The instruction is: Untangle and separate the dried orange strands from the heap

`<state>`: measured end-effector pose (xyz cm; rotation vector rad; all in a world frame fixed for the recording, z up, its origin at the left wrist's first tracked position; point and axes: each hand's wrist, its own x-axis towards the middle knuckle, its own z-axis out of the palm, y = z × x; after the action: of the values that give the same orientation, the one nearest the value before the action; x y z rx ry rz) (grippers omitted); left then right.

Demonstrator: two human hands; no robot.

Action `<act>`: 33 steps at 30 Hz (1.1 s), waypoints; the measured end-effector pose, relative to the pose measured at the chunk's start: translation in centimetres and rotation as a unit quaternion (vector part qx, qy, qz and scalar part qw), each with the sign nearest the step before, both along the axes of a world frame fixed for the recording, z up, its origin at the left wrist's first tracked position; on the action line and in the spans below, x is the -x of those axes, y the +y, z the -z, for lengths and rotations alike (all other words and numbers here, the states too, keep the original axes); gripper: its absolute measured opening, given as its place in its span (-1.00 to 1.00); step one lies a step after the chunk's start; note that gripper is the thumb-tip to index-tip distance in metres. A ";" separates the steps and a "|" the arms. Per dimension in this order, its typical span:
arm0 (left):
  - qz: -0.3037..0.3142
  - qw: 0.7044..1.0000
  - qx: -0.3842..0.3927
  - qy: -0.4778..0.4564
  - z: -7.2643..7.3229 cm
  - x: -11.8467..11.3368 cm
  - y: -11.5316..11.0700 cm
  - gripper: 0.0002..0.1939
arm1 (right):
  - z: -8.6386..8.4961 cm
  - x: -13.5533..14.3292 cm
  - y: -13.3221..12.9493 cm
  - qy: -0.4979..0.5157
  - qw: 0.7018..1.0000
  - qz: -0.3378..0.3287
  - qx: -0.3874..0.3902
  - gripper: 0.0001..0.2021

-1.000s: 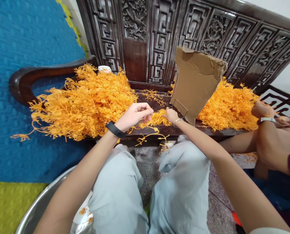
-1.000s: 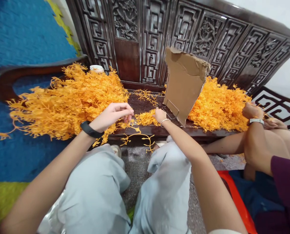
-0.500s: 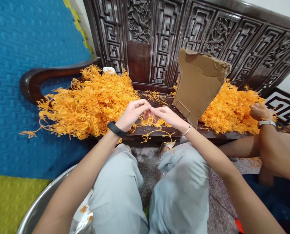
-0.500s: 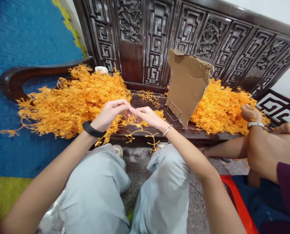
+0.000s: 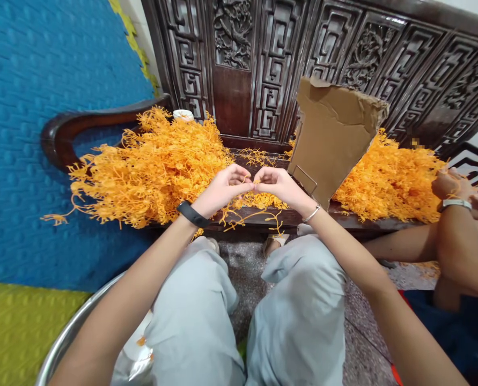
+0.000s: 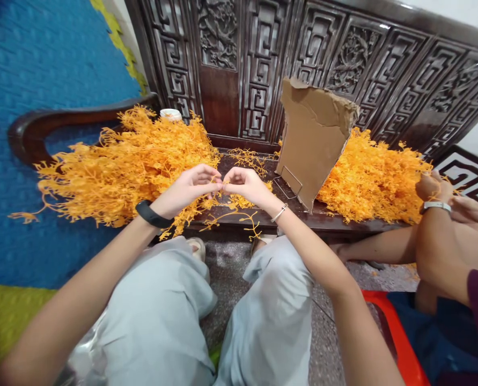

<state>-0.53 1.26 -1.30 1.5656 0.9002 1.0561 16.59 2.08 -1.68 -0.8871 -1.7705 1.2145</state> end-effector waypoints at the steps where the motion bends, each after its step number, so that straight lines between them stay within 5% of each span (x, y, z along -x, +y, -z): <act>1: 0.006 1.000 0.008 0.014 0.1 0.0 0.1 -0.73 | 0.0 -0.1 0.1 0.001 1.000 0.002 -0.003 -0.88; 9: 0.085 0.993 0.024 0.075 0.4 0.0 0.3 -0.83 | -0.4 -0.6 -0.1 0.007 0.996 -0.021 -0.084 -0.83; 20: 0.016 0.997 -0.073 0.033 0.3 0.5 0.0 -0.79 | -0.3 -0.4 -0.3 0.025 0.999 0.024 -0.035 -0.63; 25: 0.033 0.993 -0.104 0.044 0.0 0.6 -0.2 -0.80 | -0.4 -0.2 -0.5 -0.004 0.999 0.022 -0.045 -0.70; 33: 0.088 0.994 -0.040 0.054 0.1 0.6 -0.1 -0.77 | -1.2 -0.6 -0.9 -0.036 0.997 0.020 -0.065 -0.71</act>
<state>-1.18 1.15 -1.40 1.7475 0.7830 0.8983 17.14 1.22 -0.50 -0.8962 -1.8567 1.0414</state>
